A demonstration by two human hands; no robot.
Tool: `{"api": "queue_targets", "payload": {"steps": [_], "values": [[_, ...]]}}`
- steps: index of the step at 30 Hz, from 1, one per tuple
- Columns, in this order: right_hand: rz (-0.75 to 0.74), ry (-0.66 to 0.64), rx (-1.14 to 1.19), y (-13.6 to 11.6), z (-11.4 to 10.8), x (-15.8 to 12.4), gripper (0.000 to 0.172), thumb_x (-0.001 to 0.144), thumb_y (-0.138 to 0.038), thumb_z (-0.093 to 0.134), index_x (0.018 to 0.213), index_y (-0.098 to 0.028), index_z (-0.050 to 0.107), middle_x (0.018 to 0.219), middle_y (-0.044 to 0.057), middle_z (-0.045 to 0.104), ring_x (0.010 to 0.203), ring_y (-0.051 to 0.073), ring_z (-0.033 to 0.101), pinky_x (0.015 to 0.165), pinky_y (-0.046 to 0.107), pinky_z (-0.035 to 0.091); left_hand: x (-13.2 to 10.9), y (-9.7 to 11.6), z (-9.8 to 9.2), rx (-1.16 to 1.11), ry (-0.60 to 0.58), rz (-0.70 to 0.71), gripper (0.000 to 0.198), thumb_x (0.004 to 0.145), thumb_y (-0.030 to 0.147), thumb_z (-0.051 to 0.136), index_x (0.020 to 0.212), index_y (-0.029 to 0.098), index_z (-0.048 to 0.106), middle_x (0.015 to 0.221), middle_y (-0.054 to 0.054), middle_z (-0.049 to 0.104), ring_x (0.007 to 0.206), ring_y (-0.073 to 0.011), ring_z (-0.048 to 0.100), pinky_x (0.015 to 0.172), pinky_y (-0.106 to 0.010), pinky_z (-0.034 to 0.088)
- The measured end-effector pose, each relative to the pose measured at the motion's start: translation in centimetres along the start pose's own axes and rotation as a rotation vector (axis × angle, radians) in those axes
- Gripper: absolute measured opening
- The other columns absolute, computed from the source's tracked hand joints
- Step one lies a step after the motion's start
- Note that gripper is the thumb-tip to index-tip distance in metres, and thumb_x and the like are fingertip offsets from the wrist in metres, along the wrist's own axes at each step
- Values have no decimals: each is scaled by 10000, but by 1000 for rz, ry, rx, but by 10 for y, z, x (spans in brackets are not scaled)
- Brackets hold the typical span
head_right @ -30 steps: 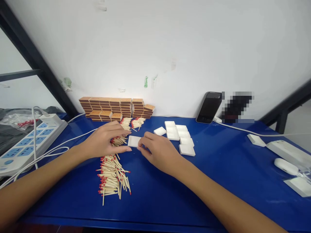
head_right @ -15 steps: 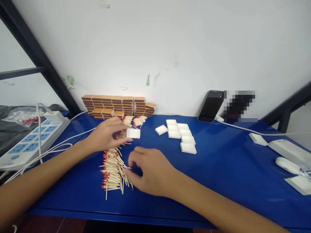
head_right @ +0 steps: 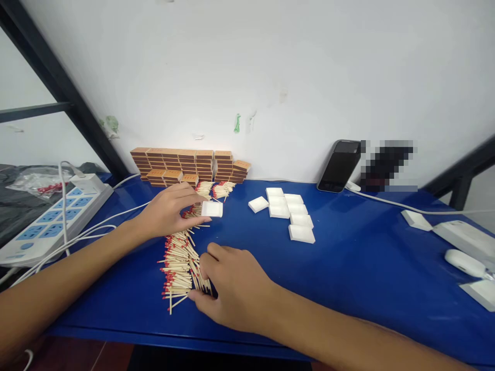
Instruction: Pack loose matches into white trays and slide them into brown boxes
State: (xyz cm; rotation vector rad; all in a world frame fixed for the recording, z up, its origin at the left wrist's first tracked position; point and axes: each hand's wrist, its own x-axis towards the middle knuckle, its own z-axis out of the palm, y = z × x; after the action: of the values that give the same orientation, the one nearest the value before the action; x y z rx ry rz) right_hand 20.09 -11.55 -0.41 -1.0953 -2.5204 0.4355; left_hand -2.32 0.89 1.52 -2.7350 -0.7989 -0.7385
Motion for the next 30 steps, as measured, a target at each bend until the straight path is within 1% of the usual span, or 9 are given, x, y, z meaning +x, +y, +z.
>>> {"api": "queue_targets", "payload": {"steps": [4,8,12,16,23,27,30], "values": [[16,-23,-6,8,-9,2,190,895,-353,752,896,-203,635,896,8,614,726,155,557,624,299,328,0,-2,1,13,13,17,446,956,555,659,1159,164,729,966,-91,732,915,-232,651,841,-379,526],[39,-11,-25,20,-16,5,123,924,-286,729,925,-197,644,919,7,607,681,132,520,613,289,323,-1,-2,1,17,22,34,444,957,539,664,1162,150,727,962,-91,725,920,-232,646,858,-379,523],[54,-10,-39,29,-21,7,72,934,-229,711,934,-200,645,947,11,608,722,143,545,638,292,354,-1,-2,0,26,13,28,435,960,534,664,1164,155,730,956,-92,725,918,-231,637,858,-378,521],[51,-46,1,33,-26,8,23,947,-193,688,944,-206,669,968,12,611,746,143,570,660,290,389,-1,-1,-1,30,10,34,439,962,539,659,1159,153,730,950,-90,725,902,-229,636,845,-378,519],[46,-156,11,29,-33,8,63,969,-193,664,923,-195,707,966,16,619,699,119,552,648,276,393,-1,0,0,38,20,48,442,957,534,669,1154,143,727,945,-85,723,899,-223,640,855,-370,514],[44,-157,11,28,-32,9,56,979,-196,649,966,-194,703,981,18,626,714,119,552,661,270,387,-1,0,1,41,29,56,440,953,525,679,1147,133,730,941,-81,720,894,-218,636,845,-362,512],[38,-166,24,27,-30,9,92,995,-196,615,962,-187,700,971,20,628,714,116,555,661,265,384,-1,-1,1,37,33,66,446,952,524,682,1152,128,729,936,-82,719,899,-221,632,842,-360,509]]}}
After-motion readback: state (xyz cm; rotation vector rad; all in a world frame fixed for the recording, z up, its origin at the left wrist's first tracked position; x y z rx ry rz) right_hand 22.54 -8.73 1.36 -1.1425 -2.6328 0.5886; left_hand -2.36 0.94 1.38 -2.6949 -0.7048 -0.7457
